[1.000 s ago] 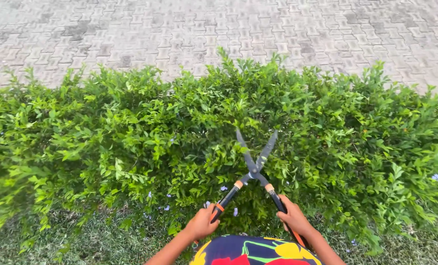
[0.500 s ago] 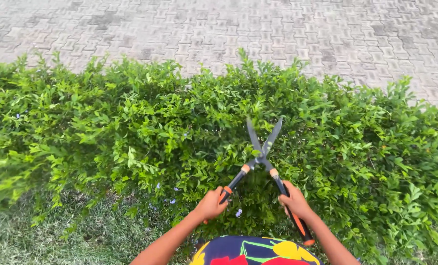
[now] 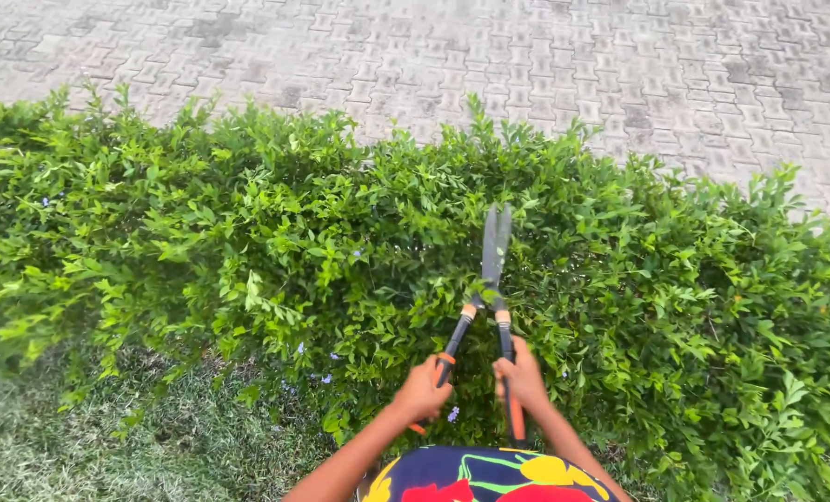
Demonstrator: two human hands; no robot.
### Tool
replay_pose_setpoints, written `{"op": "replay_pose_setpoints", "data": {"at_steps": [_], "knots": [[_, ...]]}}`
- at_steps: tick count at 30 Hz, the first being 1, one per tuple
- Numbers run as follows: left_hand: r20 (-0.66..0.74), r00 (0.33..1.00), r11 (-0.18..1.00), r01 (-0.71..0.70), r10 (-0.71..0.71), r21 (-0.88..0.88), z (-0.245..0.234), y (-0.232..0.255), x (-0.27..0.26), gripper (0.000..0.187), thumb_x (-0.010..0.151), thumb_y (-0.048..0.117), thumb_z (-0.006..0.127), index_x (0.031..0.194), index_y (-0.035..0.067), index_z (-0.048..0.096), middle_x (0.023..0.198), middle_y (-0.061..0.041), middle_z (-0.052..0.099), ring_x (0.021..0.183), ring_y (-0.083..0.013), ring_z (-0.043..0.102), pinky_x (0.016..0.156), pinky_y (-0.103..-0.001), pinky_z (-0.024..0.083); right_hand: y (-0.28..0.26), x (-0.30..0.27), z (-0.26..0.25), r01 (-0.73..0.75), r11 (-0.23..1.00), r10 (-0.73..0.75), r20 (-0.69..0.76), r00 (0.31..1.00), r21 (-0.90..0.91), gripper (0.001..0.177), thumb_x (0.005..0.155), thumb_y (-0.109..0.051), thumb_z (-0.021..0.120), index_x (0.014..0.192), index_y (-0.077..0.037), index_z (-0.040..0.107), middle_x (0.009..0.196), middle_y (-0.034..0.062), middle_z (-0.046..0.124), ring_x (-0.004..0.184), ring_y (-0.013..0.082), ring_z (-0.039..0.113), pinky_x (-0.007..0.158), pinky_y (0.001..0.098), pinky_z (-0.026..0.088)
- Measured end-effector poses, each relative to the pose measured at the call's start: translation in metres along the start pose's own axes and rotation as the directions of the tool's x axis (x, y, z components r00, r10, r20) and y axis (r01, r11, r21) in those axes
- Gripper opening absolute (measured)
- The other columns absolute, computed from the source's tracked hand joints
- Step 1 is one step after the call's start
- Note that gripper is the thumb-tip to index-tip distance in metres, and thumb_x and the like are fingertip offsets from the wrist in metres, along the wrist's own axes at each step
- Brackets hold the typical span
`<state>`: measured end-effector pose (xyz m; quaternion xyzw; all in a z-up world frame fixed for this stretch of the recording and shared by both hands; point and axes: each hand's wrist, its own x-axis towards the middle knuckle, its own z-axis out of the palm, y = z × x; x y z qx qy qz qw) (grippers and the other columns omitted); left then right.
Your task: Trimming a garden hedge using manual hedge shears.
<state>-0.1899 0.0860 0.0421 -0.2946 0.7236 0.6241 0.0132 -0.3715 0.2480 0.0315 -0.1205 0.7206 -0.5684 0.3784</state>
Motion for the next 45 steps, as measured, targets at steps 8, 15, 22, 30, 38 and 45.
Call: {"op": "replay_pose_setpoints", "data": {"at_steps": [8, 15, 22, 30, 38, 45], "knots": [[0.075, 0.995, 0.932, -0.088, 0.066, 0.352, -0.064, 0.015, -0.040, 0.033, 0.084, 0.018, 0.064, 0.115, 0.010, 0.054, 0.070, -0.011, 0.062, 0.056, -0.0264, 0.065, 0.055, -0.041, 0.054, -0.016, -0.043, -0.052, 0.020, 0.977, 0.015, 0.165, 0.986, -0.212, 0.059, 0.084, 0.000, 0.058, 0.140, -0.012, 0.043, 0.060, 0.0057, 0.055, 0.038, 0.0169, 0.054, 0.035, 0.0330, 0.047], [-0.033, 0.991, 0.917, -0.106, 0.128, 0.385, -0.030, -0.049, -0.058, 0.038, 0.083, 0.024, 0.072, 0.110, 0.006, 0.053, 0.078, -0.015, 0.064, 0.069, -0.0355, 0.066, 0.065, -0.048, 0.054, -0.012, -0.056, -0.043, -0.005, 0.973, 0.050, 0.189, 0.981, -0.231, 0.060, 0.082, 0.002, 0.060, 0.139, -0.012, 0.045, 0.059, 0.0053, 0.055, 0.038, 0.0173, 0.055, 0.036, 0.0339, 0.047], [-0.165, 0.986, 0.977, 0.050, -0.016, 0.206, -0.018, -0.052, -0.061, 0.049, 0.083, 0.027, 0.072, 0.122, 0.008, 0.049, 0.083, -0.015, 0.063, 0.071, -0.0391, 0.068, 0.067, -0.049, 0.057, -0.033, -0.026, -0.026, 0.098, 0.935, 0.013, 0.310, 0.951, -0.341, 0.053, 0.083, -0.001, 0.060, 0.133, -0.011, 0.049, 0.060, 0.0051, 0.057, 0.039, 0.0173, 0.056, 0.037, 0.0339, 0.048], [-0.425, 0.905, 0.986, -0.098, 0.032, -0.134, 0.030, -0.036, 0.023, 0.033, 0.082, 0.013, 0.062, 0.115, 0.009, 0.057, 0.072, -0.011, 0.067, 0.045, -0.0208, 0.066, 0.044, -0.037, 0.056, -0.019, 0.058, 0.051, 0.215, 0.938, -0.177, 0.157, 0.972, -0.271, 0.034, 0.088, -0.003, 0.058, 0.120, -0.004, 0.046, 0.063, 0.0089, 0.059, 0.039, 0.0210, 0.059, 0.036, 0.0363, 0.050], [-0.307, 0.950, 0.971, -0.024, -0.051, -0.238, 0.045, -0.025, -0.049, 0.032, 0.086, 0.012, 0.064, 0.112, 0.004, 0.048, 0.067, -0.008, 0.062, 0.044, -0.0189, 0.063, 0.040, -0.036, 0.052, 0.003, -0.005, 0.046, 0.211, 0.960, -0.176, 0.192, 0.966, -0.183, 0.041, 0.086, -0.001, 0.057, 0.125, -0.006, 0.046, 0.063, 0.0093, 0.059, 0.039, 0.0211, 0.059, 0.035, 0.0363, 0.049], [-0.426, 0.905, 0.968, -0.110, 0.004, -0.226, 0.060, -0.027, -0.114, 0.039, 0.089, 0.014, 0.069, 0.119, 0.002, 0.047, 0.064, -0.007, 0.058, 0.044, -0.0166, 0.061, 0.040, -0.034, 0.051, 0.002, -0.055, 0.059, 0.240, 0.964, -0.203, 0.267, 0.942, -0.115, 0.048, 0.084, 0.002, 0.058, 0.130, -0.007, 0.046, 0.063, 0.0074, 0.059, 0.039, 0.0189, 0.058, 0.035, 0.0335, 0.047]]}}
